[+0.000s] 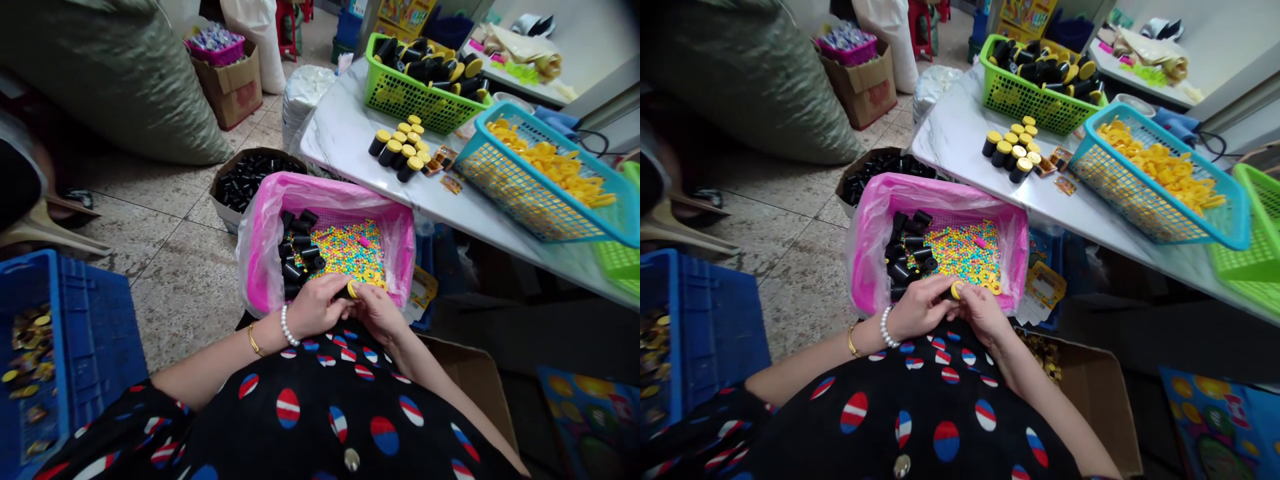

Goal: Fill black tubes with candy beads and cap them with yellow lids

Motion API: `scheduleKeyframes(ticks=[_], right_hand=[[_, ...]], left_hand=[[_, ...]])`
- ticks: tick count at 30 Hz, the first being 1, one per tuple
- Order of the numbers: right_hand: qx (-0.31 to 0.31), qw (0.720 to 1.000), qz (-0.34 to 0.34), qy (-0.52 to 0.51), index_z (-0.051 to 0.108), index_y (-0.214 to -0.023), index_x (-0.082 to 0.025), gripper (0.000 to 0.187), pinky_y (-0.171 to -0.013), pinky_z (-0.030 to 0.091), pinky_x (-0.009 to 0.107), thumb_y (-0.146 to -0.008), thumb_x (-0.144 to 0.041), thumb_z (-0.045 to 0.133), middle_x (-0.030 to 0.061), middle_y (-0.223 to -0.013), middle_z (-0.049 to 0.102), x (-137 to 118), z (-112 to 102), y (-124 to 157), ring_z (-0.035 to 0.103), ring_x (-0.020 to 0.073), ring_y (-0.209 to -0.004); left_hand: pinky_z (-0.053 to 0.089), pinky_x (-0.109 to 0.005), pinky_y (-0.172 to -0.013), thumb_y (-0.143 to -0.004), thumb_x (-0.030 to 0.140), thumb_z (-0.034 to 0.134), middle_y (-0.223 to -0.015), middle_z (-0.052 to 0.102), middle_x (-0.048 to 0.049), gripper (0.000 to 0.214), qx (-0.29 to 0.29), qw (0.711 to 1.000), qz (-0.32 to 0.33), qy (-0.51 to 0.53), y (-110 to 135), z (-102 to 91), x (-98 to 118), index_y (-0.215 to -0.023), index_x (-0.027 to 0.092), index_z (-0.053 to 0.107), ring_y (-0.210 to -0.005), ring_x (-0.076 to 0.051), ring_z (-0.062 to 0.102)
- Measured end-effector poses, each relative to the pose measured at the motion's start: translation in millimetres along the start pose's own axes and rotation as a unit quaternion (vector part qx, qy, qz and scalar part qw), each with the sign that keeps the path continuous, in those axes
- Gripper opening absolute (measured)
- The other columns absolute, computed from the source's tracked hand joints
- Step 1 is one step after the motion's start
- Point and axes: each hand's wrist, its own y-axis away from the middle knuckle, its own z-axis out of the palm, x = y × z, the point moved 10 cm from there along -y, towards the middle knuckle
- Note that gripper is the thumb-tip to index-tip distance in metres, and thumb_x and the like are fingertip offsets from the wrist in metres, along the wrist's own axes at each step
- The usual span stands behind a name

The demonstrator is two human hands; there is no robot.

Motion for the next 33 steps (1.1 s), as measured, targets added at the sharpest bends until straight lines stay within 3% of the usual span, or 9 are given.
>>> scheduleKeyframes(ticks=[7,12,17,19,25,30,33], right_hand=[[0.015,0.999,-0.025,-0.042,0.068,-0.088,-0.02,0.029,-0.06,0.052,0.027,-0.075,-0.045,0.073,0.0026,-0.079,0.067,2,-5,3,0.062,0.0161,-0.068],[-0.055,0.997,0.018,-0.042,0.067,-0.084,-0.02,0.033,-0.061,0.053,0.03,-0.077,-0.052,0.069,0.0011,-0.068,0.064,7,0,3,0.061,0.0156,-0.061],[-0.133,0.989,0.069,-0.018,0.066,-0.074,-0.017,0.037,-0.066,0.054,0.032,-0.069,-0.053,0.076,0.0008,-0.061,0.062,11,9,4,0.062,0.0149,-0.058],[-0.136,0.988,0.071,-0.008,0.066,-0.074,-0.016,0.037,-0.065,0.054,0.032,-0.069,-0.052,0.076,0.001,-0.06,0.063,14,12,2,0.062,0.015,-0.057],[-0.021,1.0,-0.012,-0.015,0.064,-0.074,-0.017,0.037,-0.061,0.054,0.03,-0.075,-0.053,0.071,-0.0003,-0.057,0.06,11,2,-3,0.059,0.0141,-0.054],[-0.065,0.996,-0.044,-0.05,0.067,-0.094,-0.022,0.035,-0.068,0.053,0.03,-0.075,-0.05,0.073,0.0015,-0.078,0.064,-1,8,5,0.062,0.0163,-0.072],[-0.074,0.993,-0.068,-0.056,0.068,-0.092,-0.021,0.033,-0.072,0.052,0.029,-0.075,-0.048,0.073,0.0029,-0.084,0.065,-8,8,9,0.061,0.0164,-0.076]], left_hand=[[0.054,-0.034,-0.083,-0.081,0.033,0.069,-0.102,0.066,-0.0098,0.044,-0.011,1.0,-0.023,-0.001,-7,-3.0,0,-0.121,0.017,0.06,-0.091,-0.02,0.064],[0.053,-0.034,-0.083,-0.081,0.036,0.068,-0.098,0.068,-0.0097,0.035,0.006,0.999,-0.033,-0.019,-7,-6.4,-2,-0.11,0.016,0.066,-0.09,-0.021,0.064],[0.053,-0.033,-0.085,-0.08,0.033,0.07,-0.104,0.068,-0.0112,0.04,-0.024,0.999,0.001,-0.031,-4,-0.3,4,-0.115,0.014,0.064,-0.095,-0.022,0.065],[0.053,-0.033,-0.085,-0.08,0.032,0.07,-0.105,0.067,-0.0115,0.042,-0.032,0.999,0.0,-0.029,-3,1.9,3,-0.118,0.014,0.063,-0.095,-0.022,0.065],[0.053,-0.035,-0.085,-0.081,0.019,0.064,-0.104,0.066,-0.009,0.041,-0.038,0.999,-0.029,-0.018,-9,4.7,-6,-0.122,0.019,0.061,-0.095,-0.021,0.064],[0.053,-0.035,-0.089,-0.08,0.019,0.067,-0.107,0.065,-0.0097,0.036,-0.003,1.0,0.013,0.027,-13,-7.3,11,-0.115,0.018,0.065,-0.099,-0.02,0.062],[0.052,-0.036,-0.091,-0.081,0.021,0.068,-0.108,0.065,-0.0096,0.031,0.011,0.998,0.022,0.051,-11,-14.2,17,-0.112,0.019,0.067,-0.102,-0.02,0.062]])
